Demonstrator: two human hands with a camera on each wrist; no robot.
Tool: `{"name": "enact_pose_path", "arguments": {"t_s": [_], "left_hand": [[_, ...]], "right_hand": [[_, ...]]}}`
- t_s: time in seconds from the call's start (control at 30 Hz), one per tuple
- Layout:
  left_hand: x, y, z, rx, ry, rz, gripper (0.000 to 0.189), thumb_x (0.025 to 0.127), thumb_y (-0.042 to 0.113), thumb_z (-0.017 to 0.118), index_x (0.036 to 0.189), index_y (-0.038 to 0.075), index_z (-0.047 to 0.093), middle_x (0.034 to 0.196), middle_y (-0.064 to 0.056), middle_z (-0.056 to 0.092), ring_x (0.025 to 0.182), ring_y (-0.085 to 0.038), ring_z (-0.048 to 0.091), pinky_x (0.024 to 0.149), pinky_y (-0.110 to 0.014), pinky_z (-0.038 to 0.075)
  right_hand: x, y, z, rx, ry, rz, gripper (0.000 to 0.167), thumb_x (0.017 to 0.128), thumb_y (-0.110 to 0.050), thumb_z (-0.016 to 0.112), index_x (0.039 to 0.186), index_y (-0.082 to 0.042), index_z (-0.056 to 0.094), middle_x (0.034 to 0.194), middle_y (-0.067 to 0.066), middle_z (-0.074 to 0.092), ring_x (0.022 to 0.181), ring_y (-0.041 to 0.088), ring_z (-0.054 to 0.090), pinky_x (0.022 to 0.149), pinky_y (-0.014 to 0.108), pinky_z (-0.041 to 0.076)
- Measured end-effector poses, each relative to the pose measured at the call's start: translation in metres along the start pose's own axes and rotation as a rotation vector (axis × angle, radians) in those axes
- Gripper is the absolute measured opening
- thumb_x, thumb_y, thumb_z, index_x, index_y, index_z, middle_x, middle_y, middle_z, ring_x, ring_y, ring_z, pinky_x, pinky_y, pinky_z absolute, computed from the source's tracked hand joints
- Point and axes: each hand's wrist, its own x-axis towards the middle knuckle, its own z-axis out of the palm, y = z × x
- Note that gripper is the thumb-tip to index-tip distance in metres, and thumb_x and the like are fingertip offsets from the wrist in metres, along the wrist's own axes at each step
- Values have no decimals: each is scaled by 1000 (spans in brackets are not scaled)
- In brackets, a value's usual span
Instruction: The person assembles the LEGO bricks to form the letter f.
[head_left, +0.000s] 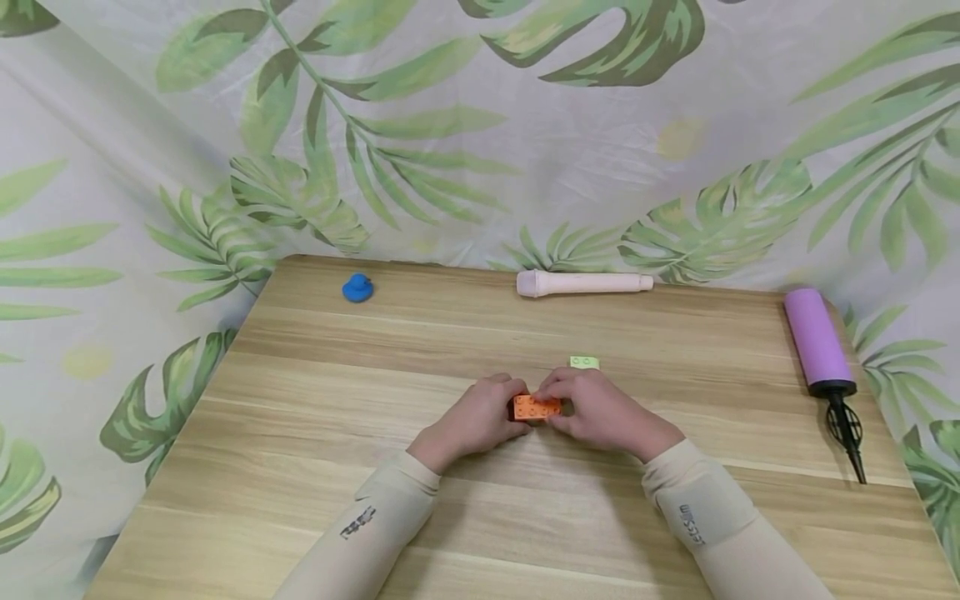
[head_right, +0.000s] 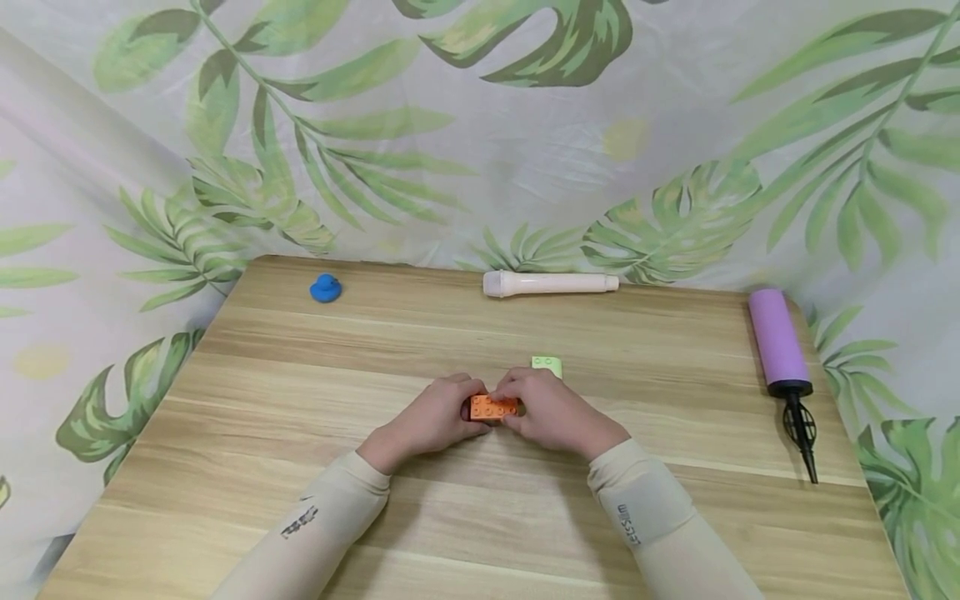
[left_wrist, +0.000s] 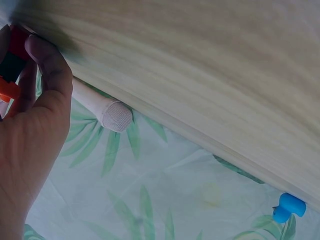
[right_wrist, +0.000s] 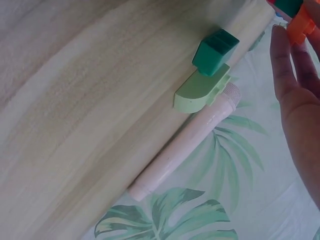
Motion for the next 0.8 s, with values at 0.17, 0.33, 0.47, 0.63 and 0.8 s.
{"name": "enact_pose_path", "arguments": {"t_s": [0.17,0.33,0.47,0.63,0.8], "left_hand": [[-1,1,0,2,2,11,34,91,26,87,117,11,71,98,2,64,83,-10,56,75,-25,50],[-2,2,-1,0,6,13,33,91,25,87,117,12,71,96,3,63,83,-10,56,74,-24,49],[-3,2,-1,-2,3,14,33,91,25,87,116,11,71,97,2,63,83,-10,56,75,-25,49],[-2,1,0,-3,12,14,33,91,25,87,117,11,72,99,2,65,84,-10,57,77,-25,51],[-1,-1,2,-1,27,31,32,90,24,87,116,11,73,99,2,66,84,-9,57,77,-25,51]], "right_hand": [[-1,-1,0,-1,3,-4,29,92,-11,81,120,-8,80,116,0,73,108,18,69,94,39,59],[-1,-2,1,-7,14,-8,28,92,-11,81,120,-7,80,118,2,73,109,19,70,94,39,59],[-3,-2,2,-8,18,-6,29,92,-11,81,121,-7,80,118,2,73,109,20,70,94,38,59],[-2,-1,2,-20,24,-18,28,92,-11,82,120,-7,80,117,2,73,110,20,70,94,39,59],[-1,-1,2,-24,24,-26,28,92,-11,82,119,-7,80,117,2,74,110,21,70,95,39,59]]}}
